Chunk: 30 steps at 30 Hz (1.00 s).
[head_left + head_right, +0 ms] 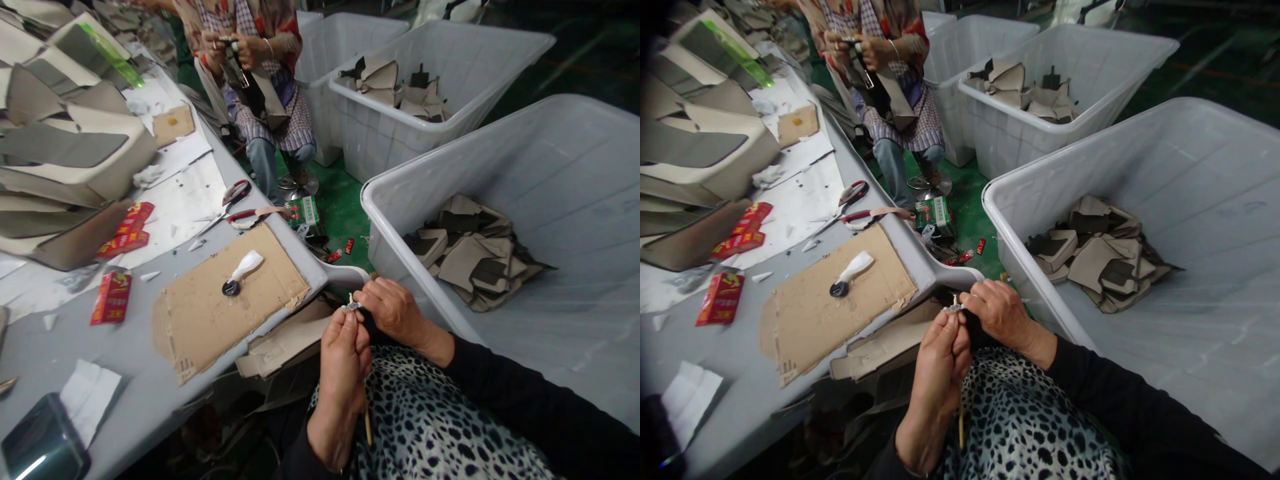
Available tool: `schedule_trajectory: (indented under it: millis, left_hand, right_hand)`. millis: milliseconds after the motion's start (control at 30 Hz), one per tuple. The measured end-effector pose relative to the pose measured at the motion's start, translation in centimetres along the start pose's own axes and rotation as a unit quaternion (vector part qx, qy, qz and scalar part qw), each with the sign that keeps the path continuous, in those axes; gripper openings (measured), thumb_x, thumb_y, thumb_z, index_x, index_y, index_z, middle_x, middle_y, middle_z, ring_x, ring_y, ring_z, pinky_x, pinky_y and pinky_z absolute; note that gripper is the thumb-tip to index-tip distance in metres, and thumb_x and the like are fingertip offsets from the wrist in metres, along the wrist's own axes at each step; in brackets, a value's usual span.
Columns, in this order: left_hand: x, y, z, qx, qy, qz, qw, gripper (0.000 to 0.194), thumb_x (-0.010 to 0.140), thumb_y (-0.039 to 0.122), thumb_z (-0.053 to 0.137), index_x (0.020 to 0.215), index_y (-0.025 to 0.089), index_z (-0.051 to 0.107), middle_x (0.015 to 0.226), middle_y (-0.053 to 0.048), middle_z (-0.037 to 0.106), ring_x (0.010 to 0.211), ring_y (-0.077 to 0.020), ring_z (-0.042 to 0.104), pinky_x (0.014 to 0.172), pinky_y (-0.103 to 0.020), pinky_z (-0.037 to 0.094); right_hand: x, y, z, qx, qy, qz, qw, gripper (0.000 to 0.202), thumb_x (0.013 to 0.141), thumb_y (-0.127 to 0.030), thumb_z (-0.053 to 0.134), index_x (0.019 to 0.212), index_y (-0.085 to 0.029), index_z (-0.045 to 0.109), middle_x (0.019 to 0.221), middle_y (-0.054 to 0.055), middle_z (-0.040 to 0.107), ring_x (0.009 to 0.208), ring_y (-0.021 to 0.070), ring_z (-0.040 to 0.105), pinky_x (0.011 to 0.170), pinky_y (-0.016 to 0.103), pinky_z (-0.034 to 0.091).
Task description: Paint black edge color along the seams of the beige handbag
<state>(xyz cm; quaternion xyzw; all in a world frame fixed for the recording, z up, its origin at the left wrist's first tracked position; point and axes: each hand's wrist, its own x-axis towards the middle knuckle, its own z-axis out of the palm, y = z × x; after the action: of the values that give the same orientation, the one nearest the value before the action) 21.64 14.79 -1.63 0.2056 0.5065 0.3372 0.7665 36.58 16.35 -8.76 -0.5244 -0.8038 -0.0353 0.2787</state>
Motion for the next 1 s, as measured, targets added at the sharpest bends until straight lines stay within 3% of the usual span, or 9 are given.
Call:
schedule_trajectory:
  millis: [300,467,533,800,900,1000]
  left_hand:
    - [0.0,-0.2,-0.1,-0.006,-0.007,0.013,1.000,0.040,0.086,0.054,0.072,0.087,0.022,0.049,0.050,0.014,0.026,0.038,-0.0042,0.012,0.033,-0.013,0.017]
    - [-1.3,0.2,0.3,-0.032,-0.040,-0.005,0.999,0.036,0.090,0.052,0.069,0.087,0.023,0.049,0.051,0.013,0.028,0.038,-0.0039,0.012,0.033,-0.014,0.017]
    - [-1.3,0.3,0.4,-0.040,-0.026,0.002,0.999,0.036,0.090,0.052,0.070,0.087,0.023,0.049,0.052,0.013,0.030,0.038,-0.0037,0.014,0.034,-0.014,0.017]
    - [0.0,0.2,0.3,-0.030,0.007,0.016,0.999,0.038,0.087,0.054,0.073,0.091,0.023,0.051,0.054,0.011,0.040,0.036,-0.0034,0.020,0.034,-0.013,0.019]
    - [-0.3,0.1,0.3,-0.018,0.011,0.020,1.000,0.039,0.086,0.055,0.073,0.090,0.023,0.051,0.052,0.012,0.039,0.036,-0.0034,0.018,0.033,-0.013,0.019]
    - [-0.7,-0.1,0.4,-0.007,-0.009,0.022,1.000,0.037,0.088,0.052,0.072,0.089,0.022,0.051,0.051,0.012,0.038,0.036,-0.0035,0.017,0.033,-0.013,0.018]
  right_hand:
    - [-0.2,0.6,0.5,-0.021,0.003,-0.008,1.000,0.018,0.103,-0.016,0.050,0.105,-0.022,0.066,0.081,0.004,0.063,0.075,0.0211,0.048,0.066,0.036,0.031]
    - [-0.1,4.0,0.2,-0.099,0.010,0.091,0.991,0.018,0.102,-0.012,0.050,0.101,-0.019,0.067,0.077,0.004,0.059,0.076,0.0215,0.049,0.067,0.036,0.031]
    - [0.1,4.6,-0.4,-0.099,0.018,0.091,0.991,0.020,0.103,-0.011,0.049,0.103,-0.019,0.067,0.077,0.005,0.060,0.077,0.0218,0.050,0.068,0.036,0.032]
    - [0.6,0.2,-1.1,-0.019,0.008,0.002,1.000,0.016,0.103,-0.016,0.052,0.105,-0.022,0.067,0.081,0.004,0.064,0.075,0.0209,0.049,0.067,0.037,0.032]
    - [0.3,0.3,-0.5,-0.027,-0.008,0.003,1.000,0.016,0.103,-0.018,0.053,0.107,-0.023,0.067,0.080,0.003,0.063,0.075,0.0213,0.049,0.067,0.037,0.032]
    - [0.1,1.5,-0.1,-0.050,-0.024,0.047,0.997,0.017,0.102,-0.015,0.052,0.104,-0.021,0.068,0.079,0.004,0.061,0.076,0.0214,0.050,0.067,0.036,0.033]
